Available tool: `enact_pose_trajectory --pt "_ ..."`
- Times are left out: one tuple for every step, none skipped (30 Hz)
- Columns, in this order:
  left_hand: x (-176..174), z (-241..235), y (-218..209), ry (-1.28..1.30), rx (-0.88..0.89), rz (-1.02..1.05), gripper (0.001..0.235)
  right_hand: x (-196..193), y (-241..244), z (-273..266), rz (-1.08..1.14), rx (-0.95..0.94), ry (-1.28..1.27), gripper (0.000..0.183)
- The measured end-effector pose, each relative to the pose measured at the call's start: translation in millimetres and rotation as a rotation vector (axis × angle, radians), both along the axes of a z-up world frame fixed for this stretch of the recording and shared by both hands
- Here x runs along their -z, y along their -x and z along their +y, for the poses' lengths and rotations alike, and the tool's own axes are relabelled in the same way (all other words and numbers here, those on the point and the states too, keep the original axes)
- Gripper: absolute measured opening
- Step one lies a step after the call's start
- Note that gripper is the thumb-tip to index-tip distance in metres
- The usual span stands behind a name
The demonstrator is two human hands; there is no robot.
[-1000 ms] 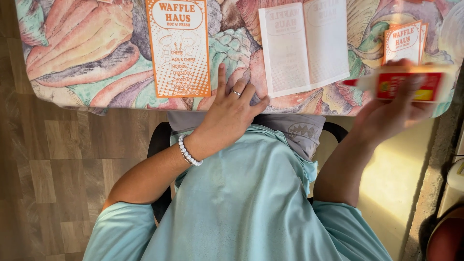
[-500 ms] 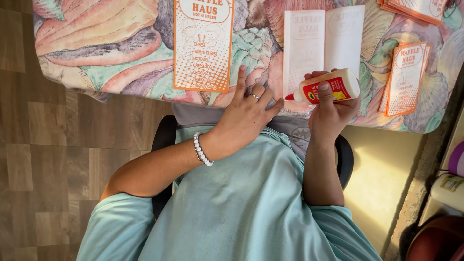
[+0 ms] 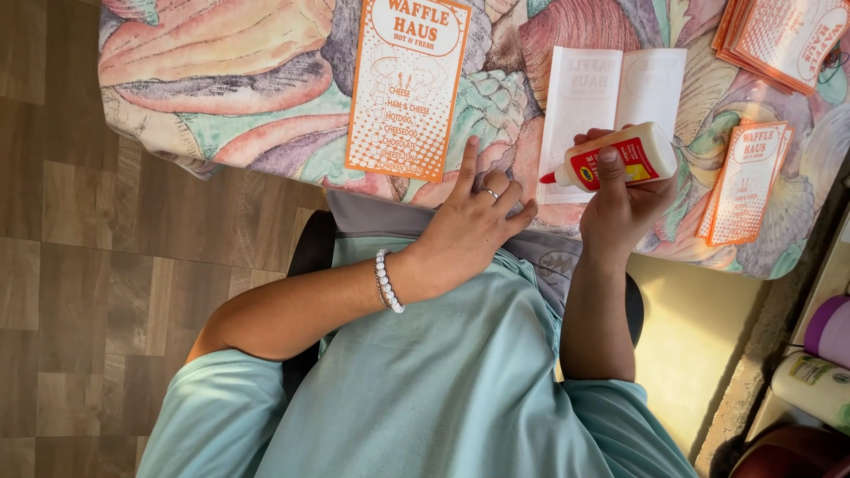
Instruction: Manually folding and gluing paper bags for packaging
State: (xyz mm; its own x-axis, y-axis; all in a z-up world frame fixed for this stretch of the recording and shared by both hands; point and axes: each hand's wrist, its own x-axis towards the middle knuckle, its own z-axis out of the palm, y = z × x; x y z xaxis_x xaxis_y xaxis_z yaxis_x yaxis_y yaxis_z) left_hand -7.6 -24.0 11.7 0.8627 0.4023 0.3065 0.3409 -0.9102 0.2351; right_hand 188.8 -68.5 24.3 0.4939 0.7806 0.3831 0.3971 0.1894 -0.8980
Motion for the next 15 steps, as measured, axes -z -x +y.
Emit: enact_pose_trajectory --pt "0.2 0.0 0.1 -0.002 0.002 -0.002 0.040 -1.6 -0.9 2.5 -0.014 -0.003 0.007 0.026" --pt "0.3 -0.1 0.2 -0.004 0.003 -0.004 0.041 -3.3 -1.9 4.9 -0.028 -0.006 0.014 0.026" --pt "0.8 0.0 -0.4 -0.003 0.002 -0.005 0.041 -4.6 -2.7 7.1 -0.028 -0.007 0.014 0.026" --pt "1.4 0.1 -0.8 -0.004 0.003 -0.001 0.041 -5.9 -3.4 9.4 -0.046 -0.013 0.014 0.026" --pt "1.9 0.1 -0.9 -0.003 0.003 0.004 0.041 -7.0 -3.8 11.7 -0.062 -0.020 0.014 0.025" --pt "2.5 -0.1 -1.1 -0.002 0.000 0.005 0.041 -7.5 -4.1 13.9 -0.062 -0.023 0.016 0.025" --pt "3.0 -0.3 -1.5 -0.006 -0.002 0.003 0.041 -8.3 -4.6 15.9 -0.063 -0.024 0.014 0.025" --pt "3.5 -0.5 -2.0 -0.009 -0.005 0.002 0.041 -9.0 -5.2 18.0 -0.065 -0.026 0.011 0.026" --pt "4.2 -0.5 -2.4 -0.009 -0.007 0.002 0.041 -10.4 -5.7 20.3 -0.065 -0.029 0.012 0.026" --pt "4.8 -0.5 -2.9 -0.004 -0.004 -0.006 0.041 -11.7 -6.3 22.6 -0.070 -0.033 0.011 0.025" --pt "5.4 -0.9 -3.2 0.001 0.000 -0.014 0.042 -13.1 -6.7 24.4 -0.075 -0.037 0.011 0.025" --pt "5.5 -0.6 -2.1 0.002 -0.002 -0.014 0.042 -14.5 -4.8 28.4 -0.074 -0.039 0.012 0.025" --pt "5.5 -0.1 -1.2 -0.032 -0.010 0.005 0.041 -16.0 -3.0 32.5 0.030 0.009 -0.007 0.028" --pt "5.4 0.4 -0.3 -0.067 -0.017 0.024 0.041 -17.6 -1.3 36.6 0.134 0.057 -0.024 0.031" --pt "5.6 0.4 -0.5 -0.067 -0.019 0.025 0.041 -18.9 -1.3 40.1 0.134 0.055 -0.024 0.031"
